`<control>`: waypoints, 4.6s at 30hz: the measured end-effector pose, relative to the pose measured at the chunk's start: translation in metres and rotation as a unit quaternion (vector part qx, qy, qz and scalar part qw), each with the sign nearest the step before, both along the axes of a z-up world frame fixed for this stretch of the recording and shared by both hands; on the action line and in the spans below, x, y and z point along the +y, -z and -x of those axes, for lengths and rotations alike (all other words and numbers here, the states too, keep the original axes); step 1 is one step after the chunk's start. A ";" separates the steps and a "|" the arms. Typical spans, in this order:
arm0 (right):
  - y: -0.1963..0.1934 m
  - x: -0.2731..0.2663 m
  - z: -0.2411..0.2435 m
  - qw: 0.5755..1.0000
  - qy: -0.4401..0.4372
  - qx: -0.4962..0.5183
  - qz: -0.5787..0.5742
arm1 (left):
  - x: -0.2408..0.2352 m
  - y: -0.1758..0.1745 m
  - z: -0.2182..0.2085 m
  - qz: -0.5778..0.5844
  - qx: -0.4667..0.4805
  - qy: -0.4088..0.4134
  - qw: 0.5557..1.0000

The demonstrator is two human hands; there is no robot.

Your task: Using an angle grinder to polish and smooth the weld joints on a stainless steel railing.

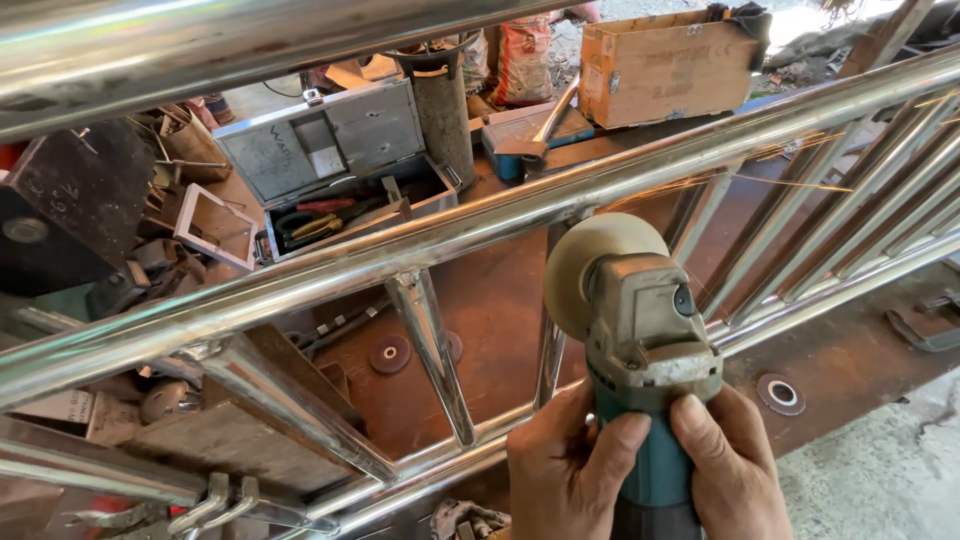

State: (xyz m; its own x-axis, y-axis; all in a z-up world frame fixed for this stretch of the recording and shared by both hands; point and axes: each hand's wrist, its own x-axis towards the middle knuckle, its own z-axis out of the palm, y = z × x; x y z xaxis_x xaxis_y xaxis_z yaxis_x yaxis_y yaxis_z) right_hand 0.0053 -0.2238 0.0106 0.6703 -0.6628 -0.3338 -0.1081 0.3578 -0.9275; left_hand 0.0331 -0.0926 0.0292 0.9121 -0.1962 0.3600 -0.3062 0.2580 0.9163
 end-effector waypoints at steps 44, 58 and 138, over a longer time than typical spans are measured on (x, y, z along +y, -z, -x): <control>0.016 -0.148 -0.024 0.991 -0.030 -0.109 -0.068 | -0.148 -0.011 -0.027 -0.134 -0.055 -0.031 0.989; -0.006 -0.141 -0.019 0.998 -0.014 -0.032 -0.049 | -0.146 -0.006 -0.029 -0.117 -0.050 -0.032 0.991; 0.014 -0.234 -0.060 0.940 -0.042 -0.245 0.235 | -0.259 0.014 -0.087 -0.109 -0.038 0.054 0.992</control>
State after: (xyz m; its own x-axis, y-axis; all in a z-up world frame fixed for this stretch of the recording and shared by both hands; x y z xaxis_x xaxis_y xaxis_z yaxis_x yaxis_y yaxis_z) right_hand 0.0654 -0.4580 -0.0038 0.7237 -0.5981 0.3443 0.3630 -0.0944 -0.9270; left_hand 0.1201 -0.3516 0.0155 0.8535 -0.3729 0.3641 -0.3569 0.0910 0.9297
